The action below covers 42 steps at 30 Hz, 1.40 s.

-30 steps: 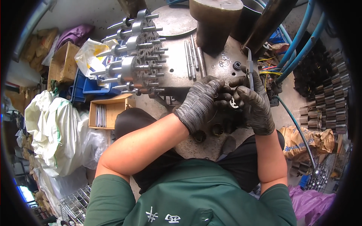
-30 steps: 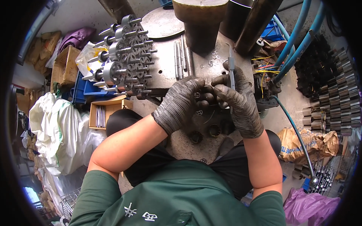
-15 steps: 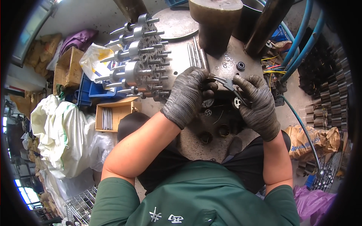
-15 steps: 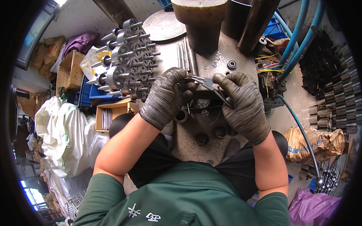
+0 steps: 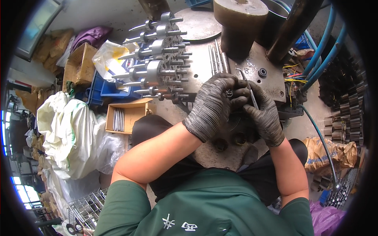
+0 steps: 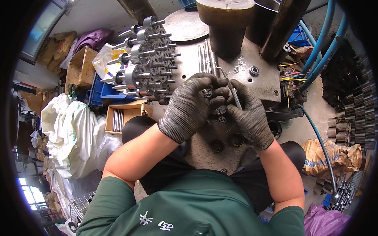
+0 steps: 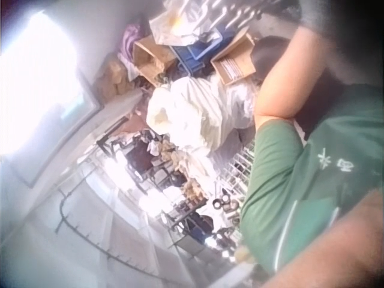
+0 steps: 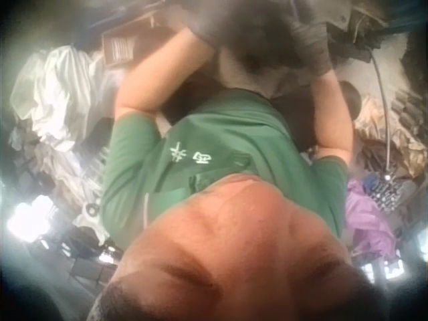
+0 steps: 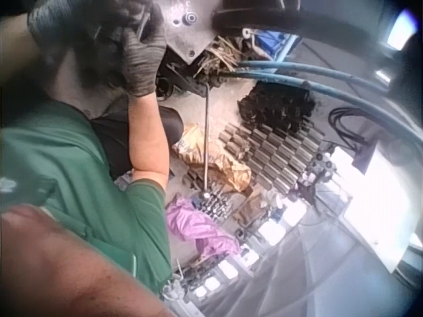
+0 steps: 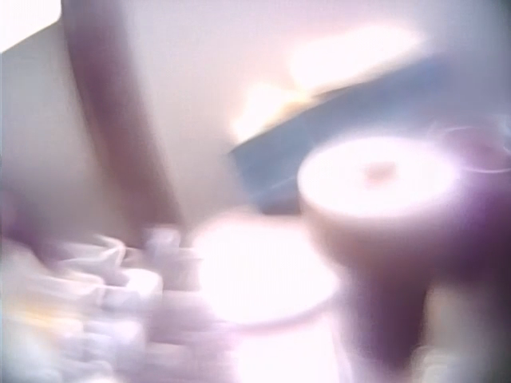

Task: The person places metal components onto a machine fixture, secures them using a socket wrench, and adds small bearings or rings to the assembly. They retrieve parts from plastic bins and verify the placement of each component by hand.

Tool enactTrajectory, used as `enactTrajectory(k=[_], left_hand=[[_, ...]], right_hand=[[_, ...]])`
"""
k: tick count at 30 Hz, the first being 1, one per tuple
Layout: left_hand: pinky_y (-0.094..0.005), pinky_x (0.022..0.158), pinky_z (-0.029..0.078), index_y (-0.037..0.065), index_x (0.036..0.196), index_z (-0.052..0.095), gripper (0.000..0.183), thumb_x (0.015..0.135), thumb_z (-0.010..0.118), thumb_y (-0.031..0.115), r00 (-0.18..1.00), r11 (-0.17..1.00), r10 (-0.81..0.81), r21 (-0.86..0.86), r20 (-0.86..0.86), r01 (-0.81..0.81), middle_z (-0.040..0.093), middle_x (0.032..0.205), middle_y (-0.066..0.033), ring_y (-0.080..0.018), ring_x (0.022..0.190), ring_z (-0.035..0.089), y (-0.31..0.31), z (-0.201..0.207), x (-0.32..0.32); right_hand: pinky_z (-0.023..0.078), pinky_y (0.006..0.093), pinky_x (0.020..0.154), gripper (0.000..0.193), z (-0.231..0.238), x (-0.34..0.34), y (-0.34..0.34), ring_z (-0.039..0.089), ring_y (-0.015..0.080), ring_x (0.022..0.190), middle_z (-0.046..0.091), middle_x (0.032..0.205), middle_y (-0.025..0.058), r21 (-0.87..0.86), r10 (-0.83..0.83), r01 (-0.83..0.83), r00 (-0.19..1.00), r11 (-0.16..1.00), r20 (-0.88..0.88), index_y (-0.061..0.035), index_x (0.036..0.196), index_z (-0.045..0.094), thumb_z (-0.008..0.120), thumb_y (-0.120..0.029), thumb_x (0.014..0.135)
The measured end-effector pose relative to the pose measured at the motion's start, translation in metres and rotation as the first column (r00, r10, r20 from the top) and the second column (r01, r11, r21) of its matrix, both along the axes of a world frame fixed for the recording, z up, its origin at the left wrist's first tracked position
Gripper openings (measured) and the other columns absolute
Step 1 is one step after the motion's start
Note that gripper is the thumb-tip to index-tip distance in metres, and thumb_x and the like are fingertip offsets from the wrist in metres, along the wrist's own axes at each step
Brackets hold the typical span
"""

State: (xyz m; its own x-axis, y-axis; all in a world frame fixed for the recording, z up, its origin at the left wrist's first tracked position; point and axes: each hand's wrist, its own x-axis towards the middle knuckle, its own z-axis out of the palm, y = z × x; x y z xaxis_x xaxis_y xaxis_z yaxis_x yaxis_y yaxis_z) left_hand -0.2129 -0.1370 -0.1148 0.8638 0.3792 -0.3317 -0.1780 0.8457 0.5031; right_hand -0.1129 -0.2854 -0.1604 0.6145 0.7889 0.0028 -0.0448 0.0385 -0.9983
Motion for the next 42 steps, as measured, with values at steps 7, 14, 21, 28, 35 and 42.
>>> enactTrajectory(k=[7, 14, 21, 28, 35, 42], left_hand=[[-0.0409, 0.08, 0.063, -0.005, 0.122, 0.051, 0.029, 0.093, 0.051, -0.005, 0.989, 0.996, -0.073, 0.07, 0.131, 0.064, 0.062, 0.117, -0.0277, -0.0385, 0.101, 0.069, -0.026, -0.002, -0.003], [-0.0526, 0.075, 0.063, -0.008, 0.129, 0.045, 0.038, 0.105, 0.052, 0.021, 0.91, 0.957, -0.131, -0.188, 0.394, 0.219, 0.059, 0.119, -0.037, -0.0497, 0.097, 0.069, -0.03, -0.034, 0.01], [-0.0598, 0.076, 0.061, -0.008, 0.131, 0.044, 0.04, 0.108, 0.043, 0.024, 0.962, 0.962, -0.229, -0.119, 0.148, 0.248, 0.059, 0.123, -0.0379, -0.0582, 0.1, 0.065, -0.023, -0.03, 0.01], [-0.0457, 0.071, 0.061, -0.003, 0.122, 0.054, 0.04, 0.102, 0.057, 0.031, 0.911, 0.885, -0.249, -0.305, 0.329, 0.352, 0.065, 0.112, -0.0277, -0.0403, 0.09, 0.069, -0.024, -0.052, 0.013], [-0.0522, 0.075, 0.06, -0.005, 0.125, 0.052, 0.045, 0.104, 0.052, 0.035, 0.889, 0.877, -0.275, -0.283, 0.366, 0.388, 0.062, 0.119, -0.0311, -0.0482, 0.098, 0.068, -0.021, -0.056, 0.012], [-0.0509, 0.08, 0.06, -0.007, 0.126, 0.05, 0.047, 0.105, 0.05, 0.034, 0.874, 0.89, -0.282, -0.232, 0.397, 0.392, 0.061, 0.121, -0.0316, -0.0476, 0.105, 0.066, -0.015, -0.05, 0.01]], right_hand=[[0.051, 0.0274, 0.094, 0.032, -0.007, -0.051, 0.043, 0.062, 0.0171, 0.108, 0.065, 0.116, 0.0096, -0.263, 0.312, -0.273, 0.943, 0.925, 0.119, 0.0018, 0.126, 0.056, 0.057, -0.006, 0.095], [0.052, 0.0295, 0.092, 0.033, -0.022, -0.052, 0.072, 0.063, 0.0189, 0.106, 0.065, 0.115, 0.011, -0.084, 0.262, -0.256, 0.963, 0.963, 0.064, 0.0018, 0.129, 0.055, 0.056, -0.009, 0.097], [0.053, 0.0315, 0.091, 0.035, -0.02, -0.048, 0.083, 0.064, 0.0207, 0.105, 0.065, 0.114, 0.0123, -0.06, 0.254, -0.251, 0.967, 0.966, 0.031, 0.0018, 0.131, 0.053, 0.054, -0.011, 0.099], [0.054, 0.0335, 0.09, 0.036, -0.018, -0.041, 0.084, 0.065, 0.0224, 0.103, 0.065, 0.113, 0.0137, -0.071, 0.29, -0.29, 0.957, 0.954, -0.01, 0.0018, 0.134, 0.052, 0.053, -0.014, 0.101], [0.055, 0.0355, 0.089, 0.038, -0.016, -0.039, 0.086, 0.066, 0.0242, 0.101, 0.066, 0.112, 0.0151, -0.069, 0.353, -0.358, 0.933, 0.931, -0.065, 0.0018, 0.136, 0.05, 0.052, -0.016, 0.103], [0.056, 0.0376, 0.087, 0.04, -0.014, -0.041, 0.094, 0.067, 0.026, 0.1, 0.066, 0.111, 0.0165, -0.07, 0.461, -0.483, 0.864, 0.873, -0.204, 0.0018, 0.139, 0.049, 0.05, -0.019, 0.105]])
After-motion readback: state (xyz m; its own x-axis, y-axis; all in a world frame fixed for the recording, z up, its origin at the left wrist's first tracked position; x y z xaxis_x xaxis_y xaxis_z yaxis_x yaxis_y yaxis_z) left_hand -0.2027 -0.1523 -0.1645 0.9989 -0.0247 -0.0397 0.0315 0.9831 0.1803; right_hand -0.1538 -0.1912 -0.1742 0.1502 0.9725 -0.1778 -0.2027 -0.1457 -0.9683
